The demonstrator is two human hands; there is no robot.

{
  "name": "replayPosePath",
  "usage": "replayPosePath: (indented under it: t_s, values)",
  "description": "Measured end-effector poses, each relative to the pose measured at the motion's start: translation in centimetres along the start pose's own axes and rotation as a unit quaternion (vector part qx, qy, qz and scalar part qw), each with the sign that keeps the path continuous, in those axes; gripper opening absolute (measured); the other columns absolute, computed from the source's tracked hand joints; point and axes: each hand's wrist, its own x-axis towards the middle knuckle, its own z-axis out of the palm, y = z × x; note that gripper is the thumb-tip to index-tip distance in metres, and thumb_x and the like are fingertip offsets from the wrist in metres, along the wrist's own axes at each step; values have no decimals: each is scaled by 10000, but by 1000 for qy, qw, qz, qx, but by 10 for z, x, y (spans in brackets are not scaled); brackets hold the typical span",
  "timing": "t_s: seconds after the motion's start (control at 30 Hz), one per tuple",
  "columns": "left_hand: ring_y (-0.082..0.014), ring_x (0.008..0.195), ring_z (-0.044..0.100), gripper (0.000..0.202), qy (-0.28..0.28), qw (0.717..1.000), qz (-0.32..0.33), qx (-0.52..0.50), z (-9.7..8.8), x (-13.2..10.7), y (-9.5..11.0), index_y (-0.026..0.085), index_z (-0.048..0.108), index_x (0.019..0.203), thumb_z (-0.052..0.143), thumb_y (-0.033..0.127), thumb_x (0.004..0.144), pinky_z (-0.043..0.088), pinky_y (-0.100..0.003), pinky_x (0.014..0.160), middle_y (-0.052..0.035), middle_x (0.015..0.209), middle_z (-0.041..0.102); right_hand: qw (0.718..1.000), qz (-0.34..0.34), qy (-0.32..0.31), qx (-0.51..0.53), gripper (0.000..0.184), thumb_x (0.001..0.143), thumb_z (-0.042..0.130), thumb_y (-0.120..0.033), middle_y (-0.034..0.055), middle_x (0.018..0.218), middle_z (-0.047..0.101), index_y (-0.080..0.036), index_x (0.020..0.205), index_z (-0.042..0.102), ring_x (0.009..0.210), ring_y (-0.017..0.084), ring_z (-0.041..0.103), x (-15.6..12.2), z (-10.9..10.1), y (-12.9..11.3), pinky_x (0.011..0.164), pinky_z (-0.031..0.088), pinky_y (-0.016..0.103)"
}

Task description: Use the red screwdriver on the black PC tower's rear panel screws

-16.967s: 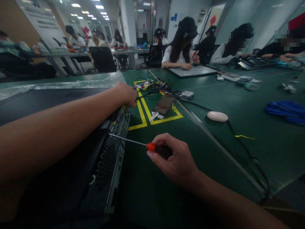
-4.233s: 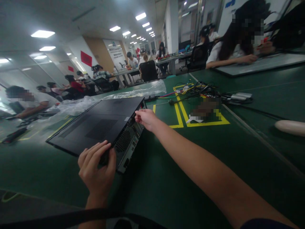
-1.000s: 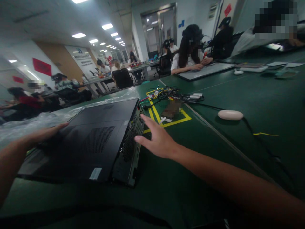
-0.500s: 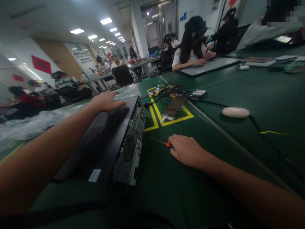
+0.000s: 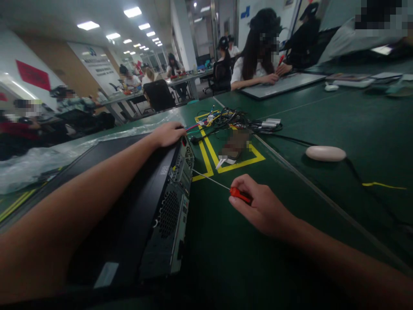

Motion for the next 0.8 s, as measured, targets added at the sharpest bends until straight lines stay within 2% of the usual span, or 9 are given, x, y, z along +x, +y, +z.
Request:
replayPosePath:
  t_s: [0.2,0.27,0.37,0.43,0.57,0.8]
  values:
    - [-263,1115,640,442,44,999,11,-16,-1,-4,7,201,745,1148,498,395,836,483,-365,996,-85,1206,733,998,-50,22,22,192,979,603,-299,54,1025,779,-226,1127,703,892,209,720,9,6,-25,799,535,336]
    - [-267,1117,639,454,53,998,22,-20,-1,-6,9,189,744,1173,505,365,829,482,-372,1000,-91,1213,733,998,-30,44,30,211,962,622,-313,53,1001,778,-231,1141,699,865,216,723,11,9,-29,759,544,335]
    - [-267,1115,640,437,60,997,44,-28,-1,-8,12,188,762,1147,493,324,831,478,-376,1008,-85,1185,742,994,29,88,56,236,922,657,-340,42,895,755,-228,1128,647,749,209,707,9,18,-26,609,519,302]
    - [-264,1115,638,418,63,997,47,-26,-2,-9,14,205,778,1110,474,308,843,471,-376,1018,-70,1157,751,993,41,83,68,168,922,658,-332,35,879,745,-229,1053,632,741,201,703,5,25,-20,607,520,297]
    - [-267,1106,639,441,70,996,45,-18,-3,-12,16,209,795,1102,440,314,861,464,-379,1016,-75,1137,751,997,25,38,69,138,930,671,-309,29,914,750,-234,1044,652,796,201,716,1,34,-11,667,541,307]
    - [-271,1095,652,448,81,995,54,-17,-2,-12,16,204,805,1088,449,338,851,475,-390,1006,-79,1134,759,996,6,37,82,134,934,686,-291,23,932,749,-232,1054,677,824,195,720,3,39,-12,709,546,314]
